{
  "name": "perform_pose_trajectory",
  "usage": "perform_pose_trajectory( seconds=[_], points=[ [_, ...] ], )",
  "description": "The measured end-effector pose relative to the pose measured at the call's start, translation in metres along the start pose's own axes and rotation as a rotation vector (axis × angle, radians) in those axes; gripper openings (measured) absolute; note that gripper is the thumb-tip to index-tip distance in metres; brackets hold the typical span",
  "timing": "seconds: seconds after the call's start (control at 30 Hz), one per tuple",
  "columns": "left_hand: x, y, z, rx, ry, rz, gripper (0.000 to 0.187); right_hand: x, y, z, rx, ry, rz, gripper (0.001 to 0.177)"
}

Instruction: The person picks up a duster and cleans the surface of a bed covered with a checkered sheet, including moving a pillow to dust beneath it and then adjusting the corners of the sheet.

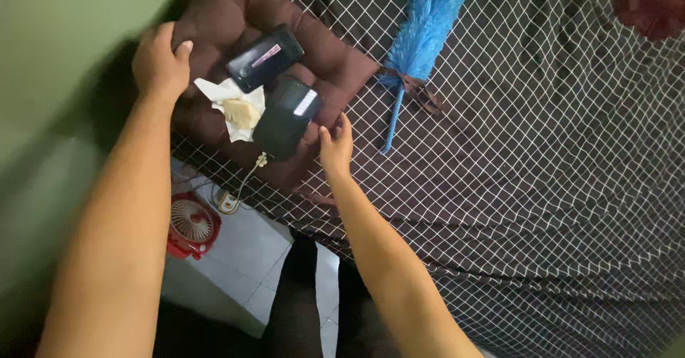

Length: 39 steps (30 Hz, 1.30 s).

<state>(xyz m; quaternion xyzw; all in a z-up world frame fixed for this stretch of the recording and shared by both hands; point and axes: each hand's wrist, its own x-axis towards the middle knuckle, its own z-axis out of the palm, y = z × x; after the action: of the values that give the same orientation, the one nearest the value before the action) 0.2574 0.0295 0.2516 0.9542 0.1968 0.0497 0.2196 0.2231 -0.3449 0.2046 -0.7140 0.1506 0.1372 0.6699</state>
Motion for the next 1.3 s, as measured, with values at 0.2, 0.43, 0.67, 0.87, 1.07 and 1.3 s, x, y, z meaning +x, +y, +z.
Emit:
perform_pose_trajectory(
  seconds=[0.2,0.43,0.67,0.87,1.07,1.3],
  points=[
    [-0.032,0.025,-0.012,-0.108,0.207,0.044,0.047,0.008,-0.023,-0.017,-0.427,-0.100,0.192,0.059],
    [-0.119,0.175,-0.007,-0.344,0.133,0.241,0.034,-0.005,-0.013,-0.078,-0.240,-0.176,-0.042,0.042],
    [-0.142,0.254,0.026,0.020,-0.026,0.368,0.062,0.011,-0.036,-0.142,-0.629,0.236,-0.311,0.050],
    [-0.130,0.223,0.050,0.260,-0.012,0.365,0.057,0.021,-0.048,-0.151,-0.852,0.036,-0.328,0.065],
    [-0.129,0.222,0.040,0.259,-0.074,0.366,0.063,0.022,-0.044,-0.181,-0.848,0.013,-0.165,0.066],
    [-0.168,0.295,0.059,0.136,-0.078,0.379,0.058,0.016,-0.075,-0.249,-0.554,0.195,-0.242,0.036]
  ],
)
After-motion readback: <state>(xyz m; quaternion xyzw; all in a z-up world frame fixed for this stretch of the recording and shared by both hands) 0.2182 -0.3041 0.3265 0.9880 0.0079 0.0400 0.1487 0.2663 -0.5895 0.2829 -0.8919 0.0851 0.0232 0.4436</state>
